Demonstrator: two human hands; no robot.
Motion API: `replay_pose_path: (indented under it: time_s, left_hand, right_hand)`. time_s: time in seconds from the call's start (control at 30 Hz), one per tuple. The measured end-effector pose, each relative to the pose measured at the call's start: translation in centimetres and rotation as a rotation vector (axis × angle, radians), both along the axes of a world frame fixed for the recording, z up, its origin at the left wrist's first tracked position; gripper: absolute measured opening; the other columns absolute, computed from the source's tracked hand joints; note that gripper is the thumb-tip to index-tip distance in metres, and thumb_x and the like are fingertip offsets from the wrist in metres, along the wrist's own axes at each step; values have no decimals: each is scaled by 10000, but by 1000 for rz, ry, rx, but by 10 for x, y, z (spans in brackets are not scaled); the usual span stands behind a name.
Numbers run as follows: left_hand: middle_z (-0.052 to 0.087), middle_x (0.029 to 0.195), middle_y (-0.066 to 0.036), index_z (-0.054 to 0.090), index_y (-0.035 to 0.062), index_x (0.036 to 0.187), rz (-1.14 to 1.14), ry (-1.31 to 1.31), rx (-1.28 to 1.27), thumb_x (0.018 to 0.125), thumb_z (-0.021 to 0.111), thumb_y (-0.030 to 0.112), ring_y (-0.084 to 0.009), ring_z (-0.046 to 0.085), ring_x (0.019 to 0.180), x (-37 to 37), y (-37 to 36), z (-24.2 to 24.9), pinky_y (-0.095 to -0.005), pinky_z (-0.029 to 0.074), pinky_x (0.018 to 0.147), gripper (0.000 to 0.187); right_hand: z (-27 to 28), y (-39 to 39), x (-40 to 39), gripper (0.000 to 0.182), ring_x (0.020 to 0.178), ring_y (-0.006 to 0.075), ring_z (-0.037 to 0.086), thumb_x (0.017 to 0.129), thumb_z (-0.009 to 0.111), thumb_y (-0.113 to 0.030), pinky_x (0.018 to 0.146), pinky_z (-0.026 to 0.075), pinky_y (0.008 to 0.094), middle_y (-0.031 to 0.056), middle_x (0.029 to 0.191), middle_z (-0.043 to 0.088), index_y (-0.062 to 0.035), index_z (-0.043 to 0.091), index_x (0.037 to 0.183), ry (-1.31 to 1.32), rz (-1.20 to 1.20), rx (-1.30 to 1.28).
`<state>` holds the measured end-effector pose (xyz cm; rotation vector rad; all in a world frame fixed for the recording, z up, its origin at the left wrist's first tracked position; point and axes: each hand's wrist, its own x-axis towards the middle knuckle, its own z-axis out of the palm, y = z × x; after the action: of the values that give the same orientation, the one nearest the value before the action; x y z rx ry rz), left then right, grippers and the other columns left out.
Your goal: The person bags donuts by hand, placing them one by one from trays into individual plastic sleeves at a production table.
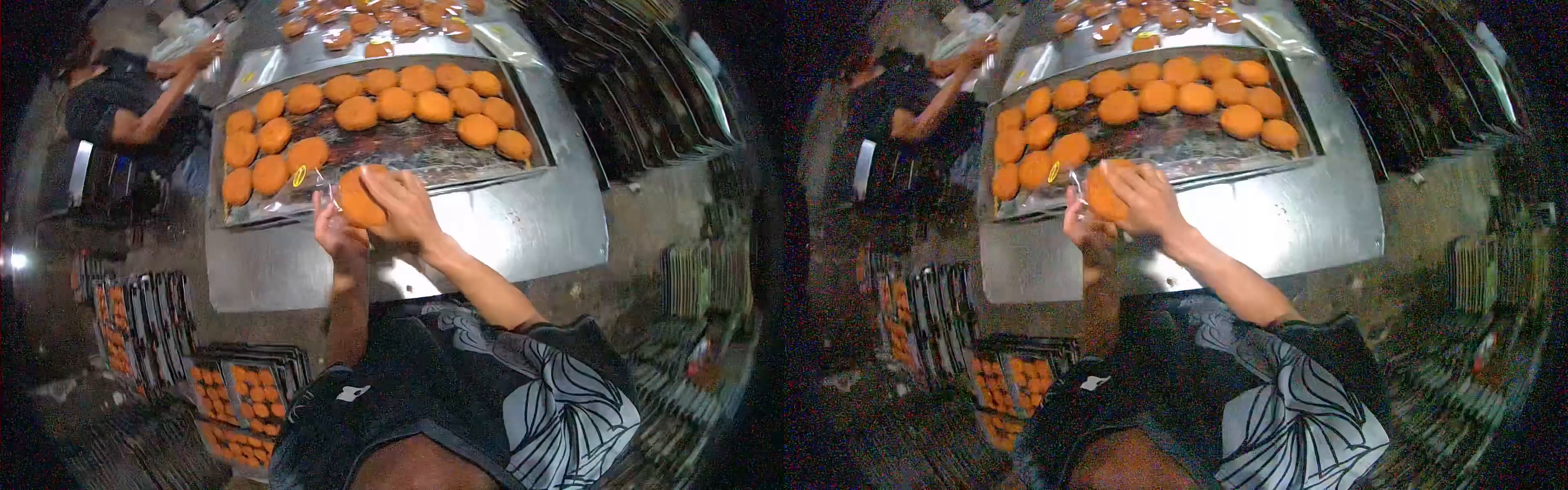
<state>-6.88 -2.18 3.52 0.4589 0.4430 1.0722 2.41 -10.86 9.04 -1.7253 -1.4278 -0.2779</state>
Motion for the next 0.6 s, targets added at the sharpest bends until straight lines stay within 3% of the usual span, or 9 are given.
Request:
replay_pose_path:
  time_s: [0.03, 0.1, 0.13, 0.3, 0.37, 0.43, 0.5, 0.53, 0.6]
  left_hand:
    - [445, 1124, -176, 250, 25, 1242, -29, 0, -6, 856, 365, 200, -283, 473, 1028, 5, -2, 2, -391, 389, 891, 439]
    - [465, 1106, -168, 246, 9, 1242, -425, -61, -69, 879, 337, 188, -261, 482, 1017, 11, 1, 7, -370, 394, 883, 414]
    - [480, 1087, -156, 333, -9, 1189, -530, -59, -215, 901, 293, 181, -248, 500, 993, 15, -5, 13, -364, 395, 877, 347]
    - [478, 1105, -148, 354, -6, 1166, -379, 226, 224, 898, 279, 227, -255, 498, 998, 44, -37, -1, -368, 386, 883, 362]
    - [462, 1137, -159, 314, 6, 1194, -593, 89, -60, 872, 311, 223, -260, 472, 1036, 42, -39, 29, -368, 368, 901, 388]
    - [458, 1151, -163, 353, 4, 1173, -502, 66, -23, 847, 324, 205, -260, 466, 1046, 42, -50, 49, -369, 365, 904, 385]
    - [467, 1136, -157, 370, 4, 1159, -543, 67, 19, 837, 330, 235, -263, 469, 1039, 42, -65, 49, -368, 365, 900, 399]
    - [479, 1105, -158, 369, 7, 1157, -417, 193, 98, 826, 337, 251, -262, 474, 1022, 48, -69, 39, -370, 371, 888, 412]
    - [485, 1083, -154, 375, 5, 1148, -449, 99, 12, 822, 342, 265, -257, 485, 996, 54, -69, 38, -363, 377, 879, 419]
  right_hand:
    - [6, -2, 0, 809, 773, 250, 480, 484, 716, -195, 714, 409, 334, 69, 1030, 543, -63, 407, 1221, 91, -65, -1]
    - [-10, -26, -6, 832, 735, 242, 483, 492, 714, -239, 695, 414, 318, 75, 1027, 550, -30, 385, 1227, 94, -89, 16]
    - [-16, -33, -5, 862, 698, 234, 486, 500, 712, -283, 677, 419, 302, 80, 1025, 558, 4, 363, 1234, 84, -83, 42]
    - [-15, -39, 4, 854, 691, 226, 514, 542, 734, -199, 637, 437, 298, 104, 946, 599, 99, 312, 1221, 83, -291, 114]
    - [-15, -40, 5, 877, 712, 241, 519, 553, 737, -203, 666, 443, 312, 114, 981, 592, 105, 279, 1235, 145, -328, 77]
    - [-20, -50, 3, 900, 754, 261, 535, 552, 740, -207, 705, 444, 327, 135, 995, 583, 108, 256, 1242, 216, -251, 89]
    - [-11, -55, 1, 907, 813, 265, 549, 560, 742, -213, 739, 442, 330, 162, 965, 583, 100, 244, 1249, 299, -314, 193]
    - [0, -48, -1, 913, 846, 279, 550, 585, 739, -243, 736, 447, 334, 200, 952, 560, 90, 222, 1260, 407, -381, 130]
    - [-1, -45, 5, 897, 820, 293, 548, 576, 722, -214, 720, 455, 343, 178, 989, 552, 62, 223, 1269, 383, -346, 91]
